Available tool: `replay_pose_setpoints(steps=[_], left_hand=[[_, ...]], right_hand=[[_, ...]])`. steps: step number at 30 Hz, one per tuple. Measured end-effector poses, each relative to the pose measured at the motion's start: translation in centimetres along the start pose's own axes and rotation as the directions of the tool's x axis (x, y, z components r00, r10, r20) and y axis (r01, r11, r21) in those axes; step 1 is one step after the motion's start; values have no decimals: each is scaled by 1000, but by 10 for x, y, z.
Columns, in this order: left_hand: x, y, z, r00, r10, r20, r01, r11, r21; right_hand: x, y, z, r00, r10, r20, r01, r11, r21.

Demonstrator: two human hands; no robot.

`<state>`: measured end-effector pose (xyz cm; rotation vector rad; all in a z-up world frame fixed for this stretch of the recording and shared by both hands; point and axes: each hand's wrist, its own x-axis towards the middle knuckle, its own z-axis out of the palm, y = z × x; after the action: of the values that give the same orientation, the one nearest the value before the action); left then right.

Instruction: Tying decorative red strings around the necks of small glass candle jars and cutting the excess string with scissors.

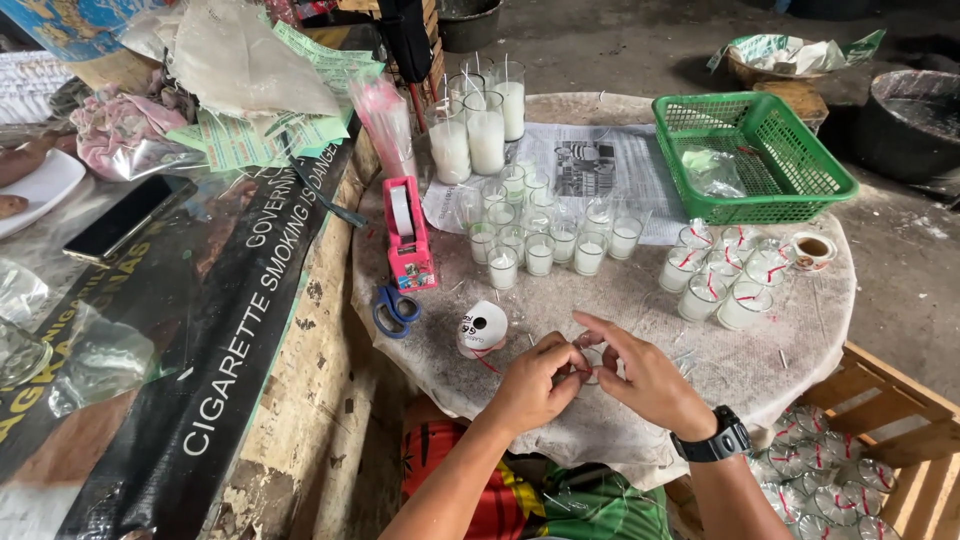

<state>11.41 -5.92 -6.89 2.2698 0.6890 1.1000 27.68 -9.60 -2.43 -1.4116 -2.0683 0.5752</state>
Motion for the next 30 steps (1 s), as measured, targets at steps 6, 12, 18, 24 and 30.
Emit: replay_pose_setpoints(steps=[6, 12, 18, 24, 30], left_hand=[[0, 1, -6, 1000, 6, -21, -12, 960, -279], [2, -7, -4, 991, -129, -22, 112, 923, -369], [5, -5, -4, 997, -66, -38, 50, 941, -336], [7, 3, -4, 987, -32, -155, -5, 972, -234], [4, -14, 7, 957, -268, -108, 214, 910, -355]], right_hand=[[2, 15, 18, 966, 154, -208, -113, 974, 194], [-3, 16, 17, 971, -22, -239, 25, 1000, 9], [0, 14, 23, 979, 94, -183, -100, 995, -25], [1, 12, 34, 968, 92, -233, -76, 994, 79], [-6, 8, 41, 950, 72, -303, -18, 984, 178]])
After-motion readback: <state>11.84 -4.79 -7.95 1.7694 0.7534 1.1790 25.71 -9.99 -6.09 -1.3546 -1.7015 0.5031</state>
